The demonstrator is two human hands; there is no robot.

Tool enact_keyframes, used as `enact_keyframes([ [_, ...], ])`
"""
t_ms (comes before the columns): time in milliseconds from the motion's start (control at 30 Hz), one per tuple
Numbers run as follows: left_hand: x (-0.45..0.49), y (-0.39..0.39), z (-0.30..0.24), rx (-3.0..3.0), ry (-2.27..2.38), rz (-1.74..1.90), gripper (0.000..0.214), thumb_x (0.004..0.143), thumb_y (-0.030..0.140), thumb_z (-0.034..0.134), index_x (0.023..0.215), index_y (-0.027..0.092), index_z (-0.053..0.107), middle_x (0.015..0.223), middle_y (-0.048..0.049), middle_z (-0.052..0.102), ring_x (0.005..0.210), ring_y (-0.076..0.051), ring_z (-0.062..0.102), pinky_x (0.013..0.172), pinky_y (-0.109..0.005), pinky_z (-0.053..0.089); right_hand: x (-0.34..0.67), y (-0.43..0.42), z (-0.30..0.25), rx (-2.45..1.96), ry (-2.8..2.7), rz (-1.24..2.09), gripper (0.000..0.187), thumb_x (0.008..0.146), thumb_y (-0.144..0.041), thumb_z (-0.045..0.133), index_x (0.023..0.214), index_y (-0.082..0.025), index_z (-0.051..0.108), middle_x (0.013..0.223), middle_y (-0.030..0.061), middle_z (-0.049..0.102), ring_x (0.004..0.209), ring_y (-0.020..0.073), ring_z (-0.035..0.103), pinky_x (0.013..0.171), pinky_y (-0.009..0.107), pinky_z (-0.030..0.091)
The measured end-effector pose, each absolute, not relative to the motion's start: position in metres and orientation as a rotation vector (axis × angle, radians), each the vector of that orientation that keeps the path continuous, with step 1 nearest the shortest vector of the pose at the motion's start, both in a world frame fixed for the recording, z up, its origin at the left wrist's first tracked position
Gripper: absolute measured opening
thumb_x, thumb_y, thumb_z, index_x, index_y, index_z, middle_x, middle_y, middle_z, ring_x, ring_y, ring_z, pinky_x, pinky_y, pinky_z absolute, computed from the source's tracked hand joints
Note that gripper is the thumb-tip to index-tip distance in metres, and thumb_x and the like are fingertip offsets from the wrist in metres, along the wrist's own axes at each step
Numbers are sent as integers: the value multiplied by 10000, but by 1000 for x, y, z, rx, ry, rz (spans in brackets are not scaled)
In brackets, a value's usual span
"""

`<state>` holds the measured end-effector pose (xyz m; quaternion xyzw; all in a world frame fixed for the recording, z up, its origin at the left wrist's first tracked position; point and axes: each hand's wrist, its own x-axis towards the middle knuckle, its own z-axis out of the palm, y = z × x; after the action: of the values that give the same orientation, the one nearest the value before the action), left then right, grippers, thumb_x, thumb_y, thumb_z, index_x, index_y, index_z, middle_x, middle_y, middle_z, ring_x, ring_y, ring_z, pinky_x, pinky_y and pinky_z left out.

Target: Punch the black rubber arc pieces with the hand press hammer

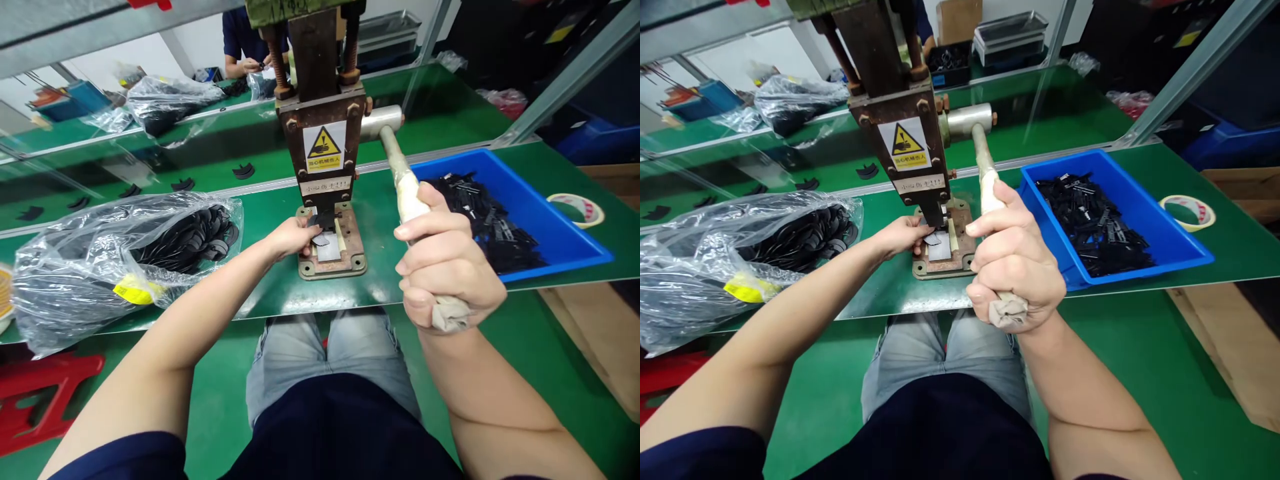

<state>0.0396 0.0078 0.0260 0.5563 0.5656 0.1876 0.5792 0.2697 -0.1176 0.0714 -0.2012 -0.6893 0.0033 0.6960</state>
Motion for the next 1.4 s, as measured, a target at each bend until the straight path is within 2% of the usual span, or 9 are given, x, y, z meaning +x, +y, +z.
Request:
enact_keyframes([
  [267, 45, 23, 43, 1287, 1358, 277, 256, 906, 301, 838, 818, 178, 632, 498, 39, 509, 363, -87, 500, 377, -190, 228, 270, -118, 73, -484, -1552, -2, 290, 916, -385, 716, 670, -281, 602, 725, -65, 652, 996, 170, 752, 1286, 600, 531],
  [367, 43, 21, 43, 1304, 1341, 271, 225, 918, 324, 830, 906, 179, 658, 542, 27, 564, 367, -85, 517, 383, -182, 277, 271, -120, 76, -512, -1564, -2, 236, 890, -351, 714, 689, -280, 612, 720, -61, 654, 974, 188, 743, 1277, 631, 521],
  [533, 35, 15, 33, 1272, 1256, 304, 254, 967, 405, 776, 1035, 206, 633, 566, 43, 570, 451, -129, 643, 460, -185, 459, 275, -125, 78, -538, -1619, 3, 189, 863, -307, 720, 702, -284, 623, 734, -49, 662, 1001, 203, 745, 1292, 637, 505],
  [633, 35, 17, 37, 1308, 1278, 280, 210, 967, 349, 767, 1051, 204, 641, 559, 53, 551, 452, -126, 645, 455, -174, 454, 276, -126, 78, -548, -1628, -4, 208, 888, -338, 713, 710, -273, 627, 736, -35, 663, 1001, 197, 749, 1301, 631, 497],
  [833, 44, 28, 52, 1406, 1362, 200, 150, 925, 225, 789, 1022, 181, 683, 627, 16, 631, 421, -96, 583, 432, -180, 434, 271, -121, 75, -500, -1570, 1, 291, 918, -383, 713, 675, -269, 602, 719, -54, 660, 989, 176, 750, 1276, 613, 526],
  [1067, 42, 10, 45, 1228, 1307, 309, 201, 962, 315, 765, 966, 206, 596, 568, 63, 527, 419, -96, 563, 429, -173, 405, 270, -117, 76, -466, -1553, -17, 306, 900, -386, 709, 650, -263, 582, 723, -68, 660, 966, 182, 756, 1244, 632, 550],
  [1167, 32, -6, 44, 1240, 1143, 445, 268, 932, 335, 794, 888, 188, 574, 653, 27, 589, 508, -103, 621, 476, -183, 446, 270, -113, 75, -445, -1543, -50, 341, 900, -412, 714, 632, -251, 577, 702, -59, 656, 952, 188, 762, 1215, 654, 555],
  [1267, 4, -18, 40, 1324, 1049, 558, 277, 924, 407, 792, 938, 168, 653, 779, -14, 653, 608, -112, 652, 542, -206, 472, 267, -105, 74, -400, -1479, -95, 393, 875, -451, 747, 580, -251, 583, 652, -46, 644, 867, 195, 759, 1150, 640, 592],
  [1400, -74, -22, 31, 1744, 1516, 598, 223, 984, 408, 688, 993, 189, 731, 866, -39, 696, 779, -165, 668, 722, -267, 530, 265, -102, 71, -453, -1398, -70, 461, 846, -521, 768, 501, -277, 583, 582, -51, 614, 757, 191, 743, 1116, 623, 611],
])
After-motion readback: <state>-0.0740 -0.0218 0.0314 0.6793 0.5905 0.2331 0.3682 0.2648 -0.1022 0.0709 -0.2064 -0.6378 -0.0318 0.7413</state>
